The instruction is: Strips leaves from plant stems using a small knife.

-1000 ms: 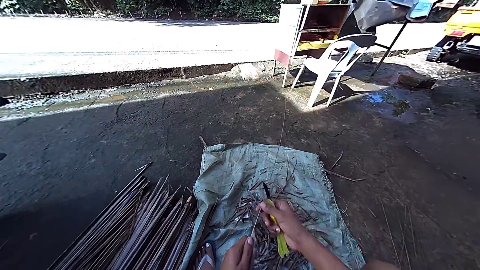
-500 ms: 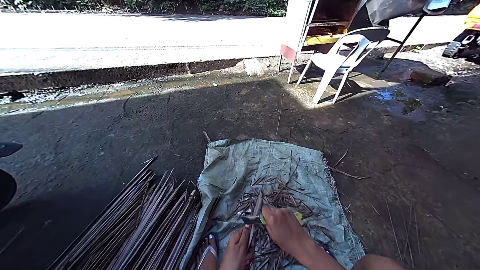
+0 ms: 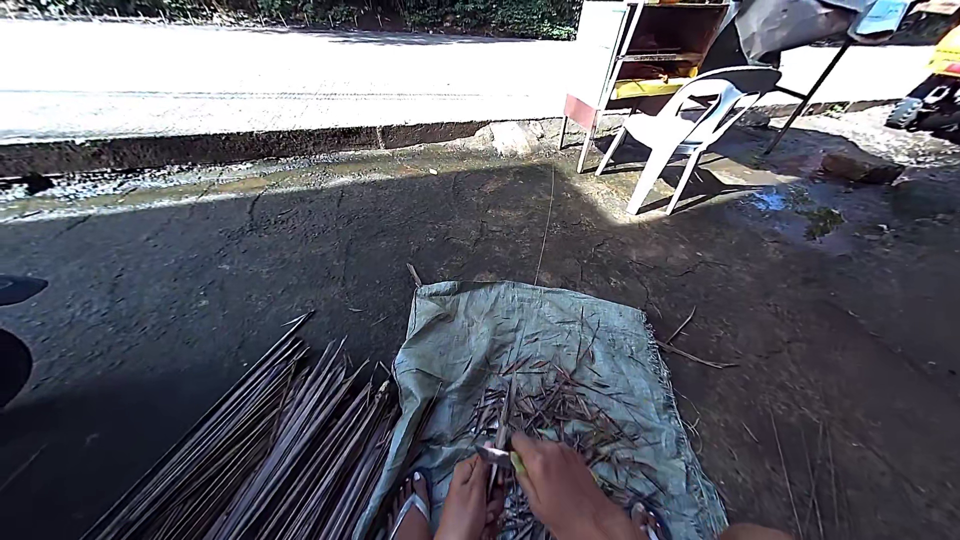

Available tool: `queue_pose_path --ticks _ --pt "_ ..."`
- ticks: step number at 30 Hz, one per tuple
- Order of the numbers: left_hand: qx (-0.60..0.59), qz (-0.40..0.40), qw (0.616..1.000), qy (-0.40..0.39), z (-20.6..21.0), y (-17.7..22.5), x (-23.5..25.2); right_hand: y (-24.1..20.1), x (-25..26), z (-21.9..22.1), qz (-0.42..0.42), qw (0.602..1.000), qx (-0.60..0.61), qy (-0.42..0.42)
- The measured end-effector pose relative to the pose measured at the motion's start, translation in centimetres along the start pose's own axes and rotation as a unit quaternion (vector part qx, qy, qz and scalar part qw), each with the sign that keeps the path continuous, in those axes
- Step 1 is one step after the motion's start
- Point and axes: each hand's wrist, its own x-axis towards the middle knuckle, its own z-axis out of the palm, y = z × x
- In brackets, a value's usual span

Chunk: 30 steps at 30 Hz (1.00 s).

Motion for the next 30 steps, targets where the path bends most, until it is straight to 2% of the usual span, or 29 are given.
queue_pose_path --ticks 3,5,7,9,11,12,13,15,17,19,22,23,25,30 --pt "0.013 -0.004 1.0 0.009 0.4 -0.2 0.2 -0.3 0.9 0.3 0.006 0.997 -0.067 -0.039" --pt "0.028 -0.006 1.0 -0.01 0.2 -0.2 0.5 0.8 2.3 -0.8 0.051 0.993 -0.085 -0.065" --pt "0.037 -0.017 0.999 -0.033 0.1 -0.1 0.6 2.0 3.5 -1.6 0.085 0.989 -0.113 -0.05" --pt "0.034 -0.024 0.998 -0.053 0.0 0.0 0.7 3.5 3.9 -0.8 0.053 0.984 -0.154 0.07" --pt "0.016 -0.037 0.997 -0.07 -0.1 0.1 0.8 5.6 4.7 0.7 -0.018 0.948 -0.198 0.25" --pt "0.003 -0.044 0.996 -0.08 -0.2 0.1 0.7 6.1 5.1 0.7 -0.01 0.94 -0.202 0.276" --pt "-0.012 -0.052 0.995 -0.088 -0.2 0.1 0.6 6.3 5.2 0.1 0.033 0.949 -0.193 0.249" --pt "-0.041 -0.068 0.992 -0.093 -0.3 0.1 0.2 5.9 5.4 -2.2 0.161 0.968 -0.155 0.112" --pt "-0.069 -0.084 0.99 -0.092 -0.3 0.1 0.0 5.8 5.5 -3.5 0.205 0.969 -0.124 0.064" --pt "-0.103 -0.095 0.986 -0.096 -0.7 0.3 -0.1 4.8 4.8 -3.5 0.176 0.979 -0.089 0.043" --pt "-0.16 -0.102 0.975 -0.119 -1.0 0.3 0.0 2.5 3.0 -1.3 0.06 0.998 -0.027 0.007" --pt "-0.179 -0.106 0.969 -0.132 -1.1 0.3 0.1 1.7 2.7 -0.8 0.047 0.998 -0.015 -0.029" --pt "-0.206 -0.12 0.961 -0.14 -1.0 0.2 0.2 0.7 2.7 -0.9 0.066 0.993 -0.034 -0.09" --pt "-0.213 -0.14 0.955 -0.152 -0.9 0.2 0.0 2.0 4.0 -2.2 0.113 0.983 -0.132 -0.054"
